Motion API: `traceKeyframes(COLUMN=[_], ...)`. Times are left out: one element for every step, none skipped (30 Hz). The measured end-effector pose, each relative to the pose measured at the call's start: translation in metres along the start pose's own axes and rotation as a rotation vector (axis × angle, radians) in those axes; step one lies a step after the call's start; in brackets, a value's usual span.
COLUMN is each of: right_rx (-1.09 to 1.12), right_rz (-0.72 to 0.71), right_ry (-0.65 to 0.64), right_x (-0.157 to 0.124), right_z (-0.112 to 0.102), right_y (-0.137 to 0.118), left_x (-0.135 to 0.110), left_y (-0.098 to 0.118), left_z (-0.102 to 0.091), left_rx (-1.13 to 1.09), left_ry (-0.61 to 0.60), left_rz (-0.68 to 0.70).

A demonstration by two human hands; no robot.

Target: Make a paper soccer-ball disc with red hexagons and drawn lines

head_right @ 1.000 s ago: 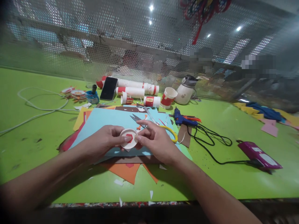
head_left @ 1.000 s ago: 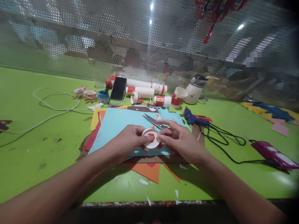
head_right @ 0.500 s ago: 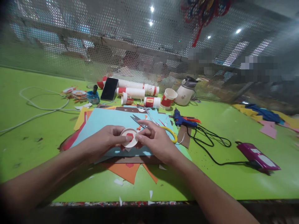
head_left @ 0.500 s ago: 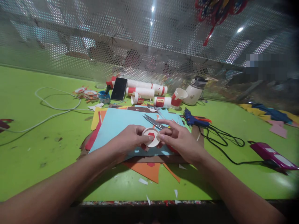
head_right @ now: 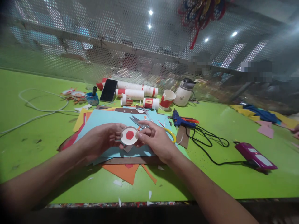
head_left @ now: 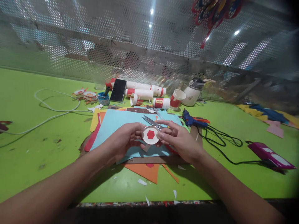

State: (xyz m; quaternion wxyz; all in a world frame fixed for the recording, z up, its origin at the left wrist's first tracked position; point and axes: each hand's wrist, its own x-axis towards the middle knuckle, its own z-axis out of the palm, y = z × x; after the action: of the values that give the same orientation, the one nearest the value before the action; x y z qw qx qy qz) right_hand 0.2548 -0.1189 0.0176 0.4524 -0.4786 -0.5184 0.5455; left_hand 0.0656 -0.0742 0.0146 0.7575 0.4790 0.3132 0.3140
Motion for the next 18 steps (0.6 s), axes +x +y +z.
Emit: traceKeyframes(right_rx=[0.005,0.010,0.016,0.021,0.026,0.031,0.036,0.039,0.042,0.045,0.048,0.051,0.053,0.055,0.057,0.058,0.058,0.057], right_rz=[0.001,0.002,0.005,0.007,0.007,0.007,0.006,0.004,0.002,0.002,0.002,0.002,0.002,0.002,0.002,0.002,0.004,0.005], right_ry=[0.000,0.000,0.001,0.000,0.001,0.000,-0.001,-0.002,-0.003,-0.004,-0.003,-0.003,-0.002,-0.001,0.000,0.001,0.003,0.004], right_x=[0.0002,0.0003,0.0003,0.0003,0.0002,0.0000,-0.0001,-0.0003,-0.0004,-0.0005,-0.0006,-0.0006,-0.0007,-0.0007,-0.0006,-0.0005,-0.0005,-0.0004], right_z=[-0.0001,-0.0001,0.0000,0.0002,0.0005,0.0006,0.0007,0.0007,0.0006,0.0005,0.0004,0.0002,0.0001,0.0001,0.0000,0.0000,0.0000,-0.0001], right_y=[0.0000,-0.0001,-0.0003,-0.0004,-0.0005,-0.0006,-0.0005,-0.0004,-0.0002,0.0001,0.0003,0.0005,0.0006,0.0006,0.0005,0.0003,0.0001,-0.0001], left_x=[0.0000,-0.0001,-0.0003,-0.0005,-0.0008,-0.0011,-0.0013,-0.0014,-0.0016,-0.0017,-0.0018,-0.0019,-0.0020,-0.0021,-0.0021,-0.0021,-0.0021,-0.0020], left_y=[0.0001,0.0002,0.0003,0.0005,0.0008,0.0012,0.0017,0.0022,0.0027,0.0032,0.0036,0.0039,0.0041,0.0041,0.0040,0.0039,0.0036,0.0033], left_z=[0.0003,0.0007,0.0012,0.0018,0.0025,0.0032,0.0039,0.0046,0.0053,0.0059,0.0064,0.0068,0.0071,0.0073,0.0074,0.0074,0.0074,0.0073], left_rx=[0.006,0.017,0.027,0.034,0.040,0.044,0.048,0.050,0.050,0.049,0.048,0.045,0.041,0.036,0.030,0.022,0.012,0.000], left_ry=[-0.010,-0.020,-0.029,-0.033,-0.032,-0.026,-0.015,-0.002,0.011,0.021,0.028,0.031,0.031,0.026,0.020,0.012,0.007,0.006], left_rz=[0.004,0.013,0.025,0.039,0.052,0.062,0.066,0.065,0.063,0.060,0.058,0.058,0.059,0.061,0.063,0.062,0.059,0.054])
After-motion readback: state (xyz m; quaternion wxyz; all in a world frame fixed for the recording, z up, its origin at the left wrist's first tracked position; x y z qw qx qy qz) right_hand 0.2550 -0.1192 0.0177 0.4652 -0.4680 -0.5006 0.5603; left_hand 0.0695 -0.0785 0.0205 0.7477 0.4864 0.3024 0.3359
